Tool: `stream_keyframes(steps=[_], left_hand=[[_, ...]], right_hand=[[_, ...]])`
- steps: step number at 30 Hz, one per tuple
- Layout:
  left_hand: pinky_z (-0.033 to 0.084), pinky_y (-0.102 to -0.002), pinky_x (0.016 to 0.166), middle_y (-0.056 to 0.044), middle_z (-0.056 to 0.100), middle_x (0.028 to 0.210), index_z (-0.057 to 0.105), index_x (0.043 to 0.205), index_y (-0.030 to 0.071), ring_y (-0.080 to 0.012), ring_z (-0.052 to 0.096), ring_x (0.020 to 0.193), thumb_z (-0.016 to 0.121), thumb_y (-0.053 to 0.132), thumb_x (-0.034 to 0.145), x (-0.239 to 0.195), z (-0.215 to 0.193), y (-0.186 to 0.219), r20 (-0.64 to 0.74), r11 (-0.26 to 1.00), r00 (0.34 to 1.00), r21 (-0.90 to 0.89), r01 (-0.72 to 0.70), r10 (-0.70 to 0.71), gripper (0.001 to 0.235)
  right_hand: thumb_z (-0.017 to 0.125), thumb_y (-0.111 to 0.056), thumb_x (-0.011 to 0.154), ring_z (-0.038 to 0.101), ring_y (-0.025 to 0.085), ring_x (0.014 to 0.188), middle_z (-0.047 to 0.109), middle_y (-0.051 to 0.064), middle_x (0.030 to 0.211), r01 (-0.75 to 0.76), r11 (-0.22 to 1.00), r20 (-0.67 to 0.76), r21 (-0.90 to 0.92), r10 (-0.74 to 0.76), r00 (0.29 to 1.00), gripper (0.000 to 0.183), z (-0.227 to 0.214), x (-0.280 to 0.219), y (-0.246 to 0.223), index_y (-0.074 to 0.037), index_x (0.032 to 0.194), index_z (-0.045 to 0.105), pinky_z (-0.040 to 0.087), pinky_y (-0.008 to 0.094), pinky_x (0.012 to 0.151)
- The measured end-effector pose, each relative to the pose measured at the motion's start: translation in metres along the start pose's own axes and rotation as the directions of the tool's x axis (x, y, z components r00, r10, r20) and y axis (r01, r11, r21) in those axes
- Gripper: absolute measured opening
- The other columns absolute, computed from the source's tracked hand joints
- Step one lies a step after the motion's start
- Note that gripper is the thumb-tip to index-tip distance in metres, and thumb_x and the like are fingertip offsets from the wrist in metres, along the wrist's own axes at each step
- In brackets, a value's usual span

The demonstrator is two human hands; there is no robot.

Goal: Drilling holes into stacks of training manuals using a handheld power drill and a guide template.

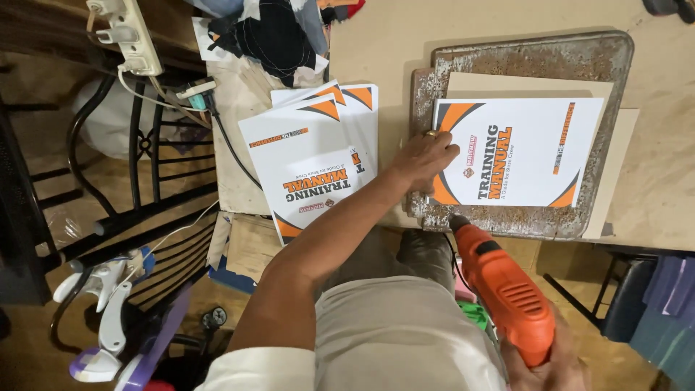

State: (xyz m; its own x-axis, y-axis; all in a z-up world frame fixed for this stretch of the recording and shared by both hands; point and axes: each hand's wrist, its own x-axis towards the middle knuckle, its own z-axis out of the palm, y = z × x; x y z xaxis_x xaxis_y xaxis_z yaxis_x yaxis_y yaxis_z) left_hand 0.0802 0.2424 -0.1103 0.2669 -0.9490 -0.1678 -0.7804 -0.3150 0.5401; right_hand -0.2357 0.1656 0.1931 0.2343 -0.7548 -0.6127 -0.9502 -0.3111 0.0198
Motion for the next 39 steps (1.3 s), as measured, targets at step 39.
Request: stream_keyframes(steps=[39], left_hand=[[0.055,-0.046,0.088,-0.012,0.048,0.129,0.052,0.124,0.009,-0.0308,0.057,0.112,0.099,0.021,0.052,-0.006,-0.026,0.011,0.123,0.993,0.986,-0.020,0.117,-0.114,0.087]], right_hand=[[0.074,-0.031,0.076,0.074,0.040,0.081,0.077,0.019,0.086,-0.036,0.999,0.170,-0.036,0.042,0.984,0.090,-0.018,0.001,-0.114,-0.037,0.160,0.044,0.056,0.044,0.085]])
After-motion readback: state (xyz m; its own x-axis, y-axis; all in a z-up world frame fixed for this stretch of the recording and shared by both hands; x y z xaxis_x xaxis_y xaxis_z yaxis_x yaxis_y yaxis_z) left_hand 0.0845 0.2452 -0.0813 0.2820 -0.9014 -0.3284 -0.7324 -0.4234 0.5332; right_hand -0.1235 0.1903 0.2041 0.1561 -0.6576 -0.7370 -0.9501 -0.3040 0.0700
